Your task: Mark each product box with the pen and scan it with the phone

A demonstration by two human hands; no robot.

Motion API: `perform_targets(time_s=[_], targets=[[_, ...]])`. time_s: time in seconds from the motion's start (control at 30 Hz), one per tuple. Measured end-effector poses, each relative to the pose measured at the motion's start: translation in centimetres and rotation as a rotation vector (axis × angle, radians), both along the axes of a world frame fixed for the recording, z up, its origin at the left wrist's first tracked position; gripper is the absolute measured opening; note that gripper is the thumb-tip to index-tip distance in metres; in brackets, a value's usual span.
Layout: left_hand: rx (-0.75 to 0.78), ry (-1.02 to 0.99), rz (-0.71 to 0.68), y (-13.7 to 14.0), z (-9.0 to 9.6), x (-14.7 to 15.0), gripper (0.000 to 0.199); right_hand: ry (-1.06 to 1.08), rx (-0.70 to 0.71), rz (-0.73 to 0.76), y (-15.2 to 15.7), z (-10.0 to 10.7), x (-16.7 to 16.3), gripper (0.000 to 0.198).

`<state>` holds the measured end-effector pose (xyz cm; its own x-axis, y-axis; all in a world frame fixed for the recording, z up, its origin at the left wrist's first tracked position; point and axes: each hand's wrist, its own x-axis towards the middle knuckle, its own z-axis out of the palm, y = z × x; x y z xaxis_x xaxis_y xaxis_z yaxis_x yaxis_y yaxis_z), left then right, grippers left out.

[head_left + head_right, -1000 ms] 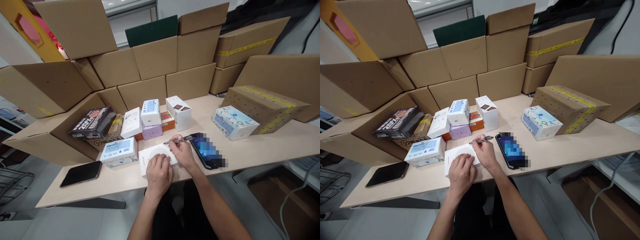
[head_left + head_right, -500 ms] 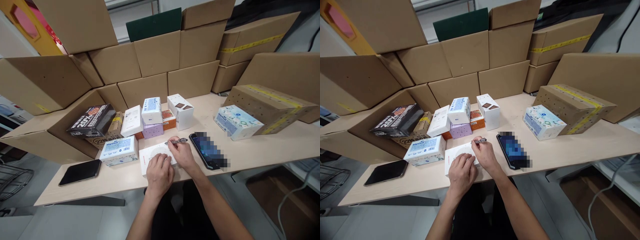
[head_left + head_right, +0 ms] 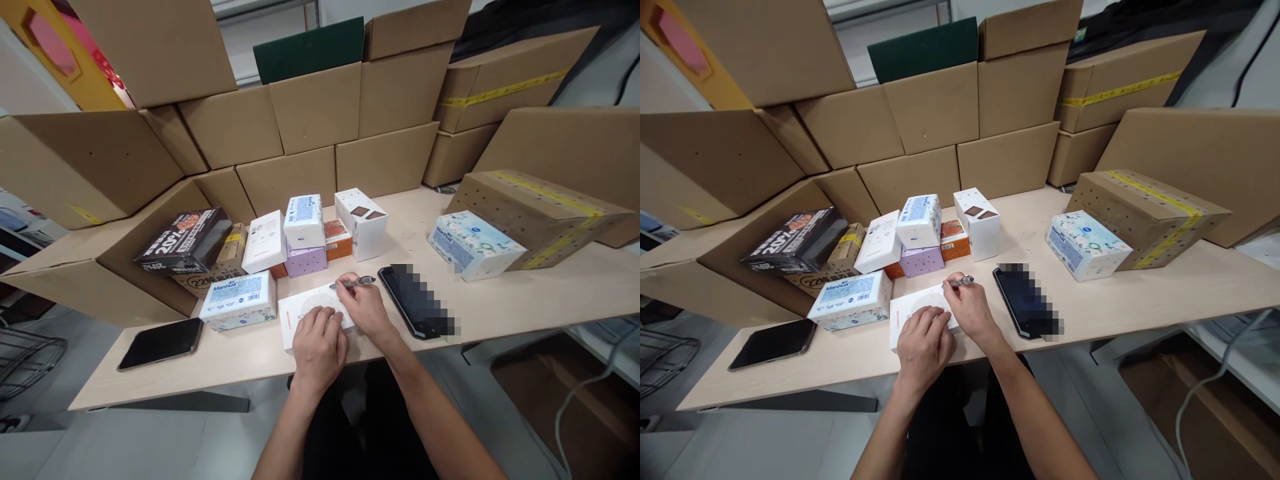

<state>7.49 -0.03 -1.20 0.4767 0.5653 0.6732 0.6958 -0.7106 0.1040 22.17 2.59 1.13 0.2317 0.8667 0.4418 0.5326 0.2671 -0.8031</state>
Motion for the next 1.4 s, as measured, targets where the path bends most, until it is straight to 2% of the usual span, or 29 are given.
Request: perform_targets(time_s=[0.13,0.27,0.33,0.37,0.43,0.5,0.7,0.87,1.0,1.13,1.27,1.33,1.4], targets=[[0.008,0.0,0.0,0.0,0.1,0.0,0.024,0.076,0.074,-0.041,-0.1,-0.8,-0.1,0.02],[0.011,0.008,0.006,0.1,0.2,-0.1,0.023,0.13,0.182,-0.168,-1.5,-1.5,0.9,0.024],[0.014,0.009,0.028,0.3,0.2,-0.1,0.023,0.032,0.223,-0.207,-2.9,-1.6,1.9,0.025],[0.021,0.006,0.048,0.4,0.2,-0.1,0.023,-0.085,0.213,-0.216,-3.8,-1.6,2.4,0.028],[0.047,0.0,0.095,0.5,0.1,-0.1,0.024,-0.376,0.119,-0.237,-5.3,-1.7,3.2,0.039],[0.079,0.001,0.121,0.7,0.0,-0.1,0.025,-0.576,-0.001,-0.268,-6.4,-1.7,3.6,0.048],[0.138,0.027,0.062,0.7,0.0,-0.3,0.026,-0.898,-0.235,-0.293,-6.3,-1.8,2.9,0.055],[0.153,0.021,0.042,0.7,0.1,-0.3,0.027,-0.897,-0.267,-0.273,-5.3,-2.0,2.9,0.047],[0.15,0.015,0.034,0.8,0.1,-0.4,0.027,-0.888,-0.254,-0.289,-5.8,-1.7,3.4,0.053],[0.153,0.007,0.012,0.8,0.1,-0.5,0.029,-0.88,-0.2,-0.454,-7.8,-1.2,4.9,0.047],[0.13,-0.026,-0.037,0.9,0.1,-0.5,0.028,-0.84,-0.316,-0.678,-9.8,-2.6,7.2,0.072],[0.122,-0.036,-0.062,1.0,0.2,-0.2,0.028,-0.799,-0.379,-0.685,-10.3,-3.7,8.0,0.082],[0.116,-0.034,-0.07,1.0,0.2,0.1,0.027,-0.764,-0.383,-0.634,-10.3,-4.5,8.3,0.086]])
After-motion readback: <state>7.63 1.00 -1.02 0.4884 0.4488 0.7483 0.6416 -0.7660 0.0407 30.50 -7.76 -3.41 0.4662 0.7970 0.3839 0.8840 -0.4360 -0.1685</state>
